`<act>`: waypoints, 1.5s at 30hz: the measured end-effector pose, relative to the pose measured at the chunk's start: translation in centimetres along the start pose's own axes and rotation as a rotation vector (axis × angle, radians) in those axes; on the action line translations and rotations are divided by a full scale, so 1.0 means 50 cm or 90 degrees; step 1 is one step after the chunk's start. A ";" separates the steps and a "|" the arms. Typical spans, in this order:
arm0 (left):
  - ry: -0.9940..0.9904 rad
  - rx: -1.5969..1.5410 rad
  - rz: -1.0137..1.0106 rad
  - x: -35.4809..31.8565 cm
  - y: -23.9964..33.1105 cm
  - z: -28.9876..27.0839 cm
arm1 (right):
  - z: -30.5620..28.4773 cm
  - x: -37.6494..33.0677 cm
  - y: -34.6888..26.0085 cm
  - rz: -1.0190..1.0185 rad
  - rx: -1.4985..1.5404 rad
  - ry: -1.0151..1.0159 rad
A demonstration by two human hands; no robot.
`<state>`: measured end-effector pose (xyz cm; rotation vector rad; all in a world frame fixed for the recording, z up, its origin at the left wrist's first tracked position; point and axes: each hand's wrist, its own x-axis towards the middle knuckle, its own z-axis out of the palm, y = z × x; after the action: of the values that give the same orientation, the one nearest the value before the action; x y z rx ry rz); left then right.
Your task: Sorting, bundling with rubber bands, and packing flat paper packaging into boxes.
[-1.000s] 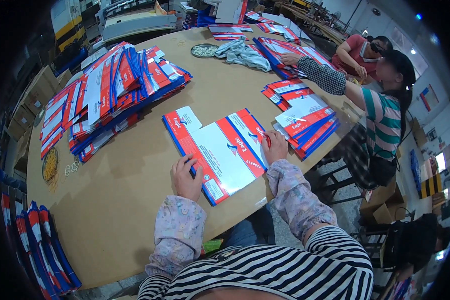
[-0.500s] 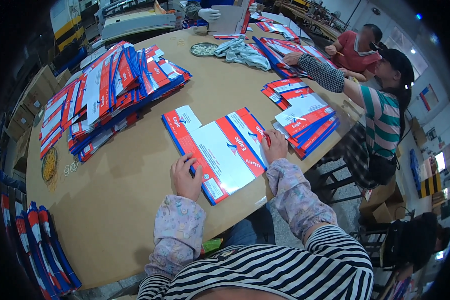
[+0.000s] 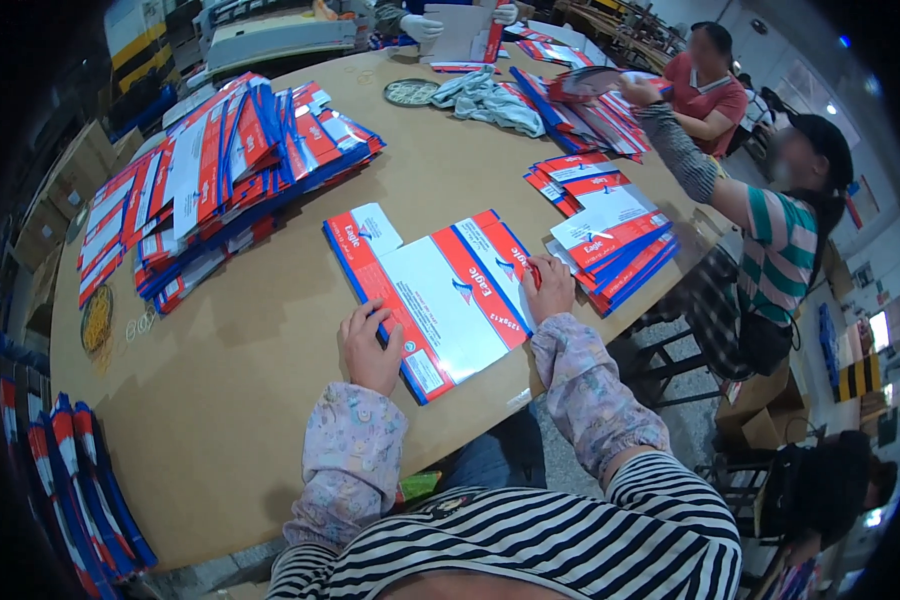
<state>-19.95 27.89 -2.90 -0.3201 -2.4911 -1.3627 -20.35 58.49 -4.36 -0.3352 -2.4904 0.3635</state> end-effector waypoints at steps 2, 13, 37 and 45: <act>0.012 0.013 0.031 0.005 -0.010 -0.006 | 0.015 0.007 -0.006 -0.028 0.006 -0.003; 0.050 -0.132 0.066 -0.078 -0.055 -0.028 | 0.046 0.061 0.152 -0.092 0.076 -0.140; 0.821 0.300 -0.146 -0.593 -0.159 -0.562 | -0.082 -0.268 -0.821 -0.958 0.333 -0.521; 1.057 0.896 -0.656 -1.220 -0.291 -0.579 | 0.012 -0.521 -1.024 -1.216 0.457 -0.516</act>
<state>36.40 -7.84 -20.70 1.6745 -1.2700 0.4243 -8.00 2.46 -1.50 2.5605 -1.8644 0.4683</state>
